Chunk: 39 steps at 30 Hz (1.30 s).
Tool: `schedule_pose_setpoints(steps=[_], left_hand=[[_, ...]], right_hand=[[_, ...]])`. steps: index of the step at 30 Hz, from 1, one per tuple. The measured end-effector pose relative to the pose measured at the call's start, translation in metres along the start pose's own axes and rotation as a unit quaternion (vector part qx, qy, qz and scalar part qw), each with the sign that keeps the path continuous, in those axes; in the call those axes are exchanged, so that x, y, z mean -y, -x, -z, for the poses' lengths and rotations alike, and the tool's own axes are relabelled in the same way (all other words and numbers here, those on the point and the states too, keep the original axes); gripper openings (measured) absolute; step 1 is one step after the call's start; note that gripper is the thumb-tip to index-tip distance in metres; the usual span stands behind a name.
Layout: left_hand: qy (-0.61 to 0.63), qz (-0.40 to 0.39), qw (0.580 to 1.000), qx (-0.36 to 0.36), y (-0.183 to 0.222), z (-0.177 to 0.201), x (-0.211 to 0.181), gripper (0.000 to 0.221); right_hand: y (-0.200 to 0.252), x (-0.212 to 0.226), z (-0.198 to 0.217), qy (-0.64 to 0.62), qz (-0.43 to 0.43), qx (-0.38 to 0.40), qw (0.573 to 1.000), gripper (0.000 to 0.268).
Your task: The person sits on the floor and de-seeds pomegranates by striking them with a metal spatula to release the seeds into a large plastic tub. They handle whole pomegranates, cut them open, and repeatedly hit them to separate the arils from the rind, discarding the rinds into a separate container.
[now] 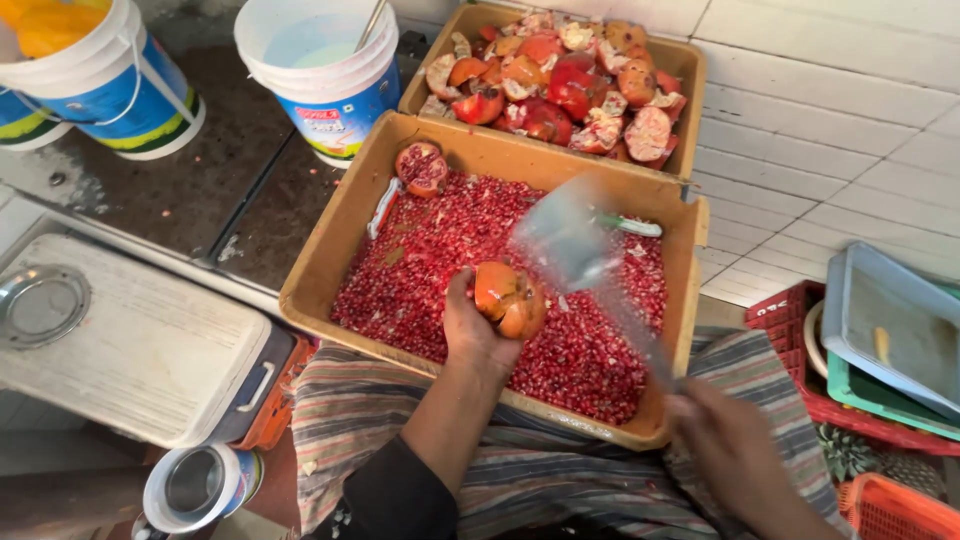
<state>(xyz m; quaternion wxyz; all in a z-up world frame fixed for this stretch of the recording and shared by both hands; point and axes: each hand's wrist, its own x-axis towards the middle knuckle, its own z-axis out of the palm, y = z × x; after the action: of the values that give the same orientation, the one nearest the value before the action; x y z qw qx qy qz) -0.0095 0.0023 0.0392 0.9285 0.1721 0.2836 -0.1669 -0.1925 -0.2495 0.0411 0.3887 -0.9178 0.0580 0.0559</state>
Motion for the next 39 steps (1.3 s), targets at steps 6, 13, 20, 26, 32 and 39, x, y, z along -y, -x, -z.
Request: schedule_pose_setpoints(steps=[6,13,20,26,32,39], left_hand=[[0.046,-0.025,0.997,0.056,-0.005,0.006,0.006,0.065],[0.05,-0.082,0.993,0.068,0.017,0.0,0.002,0.051],[0.031,-0.109,0.985,0.127,-0.02,0.023,0.006,0.05],[0.084,-0.109,0.983,0.123,0.028,-0.022,0.005,0.044],[0.077,-0.097,0.991,0.057,0.005,0.002,0.007,0.051],[0.058,-0.115,0.982,0.137,-0.022,0.019,0.018,0.038]], right_hand=[[-0.005,-0.053,-0.031,-0.648,0.124,-0.073,0.748,0.017],[0.02,-0.027,-0.02,-0.409,0.114,-0.094,0.901,0.03],[0.016,0.029,0.013,-0.034,0.024,-0.082,0.996,0.038],[-0.004,-0.027,-0.028,-0.042,0.113,-0.077,0.99,0.036],[0.032,-0.085,-0.027,-0.608,0.175,-0.139,0.762,0.031],[0.011,0.001,-0.006,0.013,-0.004,0.008,1.0,0.028]])
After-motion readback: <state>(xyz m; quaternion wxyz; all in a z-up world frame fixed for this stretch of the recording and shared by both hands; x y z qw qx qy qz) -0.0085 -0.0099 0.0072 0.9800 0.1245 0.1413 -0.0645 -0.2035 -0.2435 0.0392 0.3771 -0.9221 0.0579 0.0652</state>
